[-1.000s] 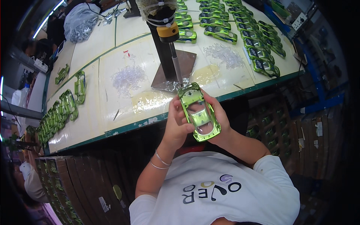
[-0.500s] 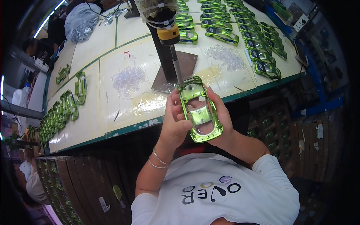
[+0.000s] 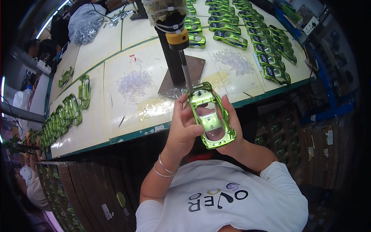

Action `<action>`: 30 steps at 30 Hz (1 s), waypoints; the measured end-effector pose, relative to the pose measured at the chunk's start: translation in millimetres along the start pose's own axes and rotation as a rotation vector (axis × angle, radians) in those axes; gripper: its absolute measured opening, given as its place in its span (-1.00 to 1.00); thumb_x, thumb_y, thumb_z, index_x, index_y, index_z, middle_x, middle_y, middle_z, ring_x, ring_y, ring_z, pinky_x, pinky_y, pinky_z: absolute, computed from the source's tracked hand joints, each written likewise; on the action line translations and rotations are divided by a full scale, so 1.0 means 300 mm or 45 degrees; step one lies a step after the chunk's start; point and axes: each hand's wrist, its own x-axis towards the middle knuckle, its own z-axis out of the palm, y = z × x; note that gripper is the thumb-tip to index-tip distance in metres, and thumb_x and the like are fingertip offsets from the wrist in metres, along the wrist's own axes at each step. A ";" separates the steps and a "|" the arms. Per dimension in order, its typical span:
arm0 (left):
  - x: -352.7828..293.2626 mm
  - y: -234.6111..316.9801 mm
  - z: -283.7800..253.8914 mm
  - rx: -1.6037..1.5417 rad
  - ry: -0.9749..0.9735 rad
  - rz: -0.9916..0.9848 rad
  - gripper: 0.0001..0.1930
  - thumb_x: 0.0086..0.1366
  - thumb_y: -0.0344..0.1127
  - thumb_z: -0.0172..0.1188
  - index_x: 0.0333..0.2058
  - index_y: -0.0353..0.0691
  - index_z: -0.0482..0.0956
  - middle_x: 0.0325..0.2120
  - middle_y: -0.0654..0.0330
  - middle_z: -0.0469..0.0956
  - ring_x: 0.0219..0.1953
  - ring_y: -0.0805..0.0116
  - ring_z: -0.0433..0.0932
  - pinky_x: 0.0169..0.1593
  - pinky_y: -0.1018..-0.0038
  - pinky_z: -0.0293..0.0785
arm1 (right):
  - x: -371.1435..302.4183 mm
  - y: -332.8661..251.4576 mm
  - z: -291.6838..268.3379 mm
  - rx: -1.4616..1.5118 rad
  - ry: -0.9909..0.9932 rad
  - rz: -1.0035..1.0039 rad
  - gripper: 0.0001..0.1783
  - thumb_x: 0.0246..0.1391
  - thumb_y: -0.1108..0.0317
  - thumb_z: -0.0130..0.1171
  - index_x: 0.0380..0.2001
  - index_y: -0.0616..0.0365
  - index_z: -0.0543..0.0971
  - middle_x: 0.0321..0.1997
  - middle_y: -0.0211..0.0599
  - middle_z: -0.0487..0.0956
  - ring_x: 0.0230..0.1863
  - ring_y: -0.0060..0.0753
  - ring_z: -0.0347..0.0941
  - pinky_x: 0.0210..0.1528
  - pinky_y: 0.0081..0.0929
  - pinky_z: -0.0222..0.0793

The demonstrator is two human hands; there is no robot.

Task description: The person fits clear window inserts into toy car shells by hand, fastens them using a mounted power screwdriver, and places the assembled car bodies into partitioned cardboard trays.

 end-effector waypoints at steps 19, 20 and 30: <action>-0.057 -0.057 -0.031 0.279 0.074 0.279 0.01 -0.21 -0.34 0.33 0.10 -0.23 -0.26 -0.06 0.04 0.16 -0.08 0.25 0.27 0.00 0.34 0.20 | 0.084 -0.057 -0.105 0.120 -0.252 0.387 -0.47 0.02 -0.06 -0.33 -0.31 0.21 0.37 -0.49 -0.18 0.43 -0.59 -0.35 0.31 -0.84 -0.61 0.12; -0.063 -0.061 -0.033 0.277 0.075 0.283 0.01 -0.21 -0.34 0.33 0.10 -0.23 -0.26 -0.06 0.04 0.16 -0.08 0.25 0.27 0.00 0.34 0.20 | 0.084 -0.062 -0.097 0.117 -0.254 0.390 -0.47 0.02 -0.06 -0.33 -0.31 0.21 0.37 -0.49 -0.18 0.43 -0.59 -0.35 0.31 -0.84 -0.61 0.12; -0.095 -0.038 -0.022 0.453 -0.055 0.336 0.18 -0.29 -0.21 0.39 0.14 -0.25 -0.38 0.02 -0.02 0.10 0.07 0.22 0.12 0.05 0.37 0.06 | 0.088 -0.084 -0.074 0.488 -0.246 0.559 -0.34 0.02 -0.17 -0.38 -0.25 0.26 0.37 -0.58 0.04 0.36 -0.80 -0.43 0.13 -0.88 -0.58 0.11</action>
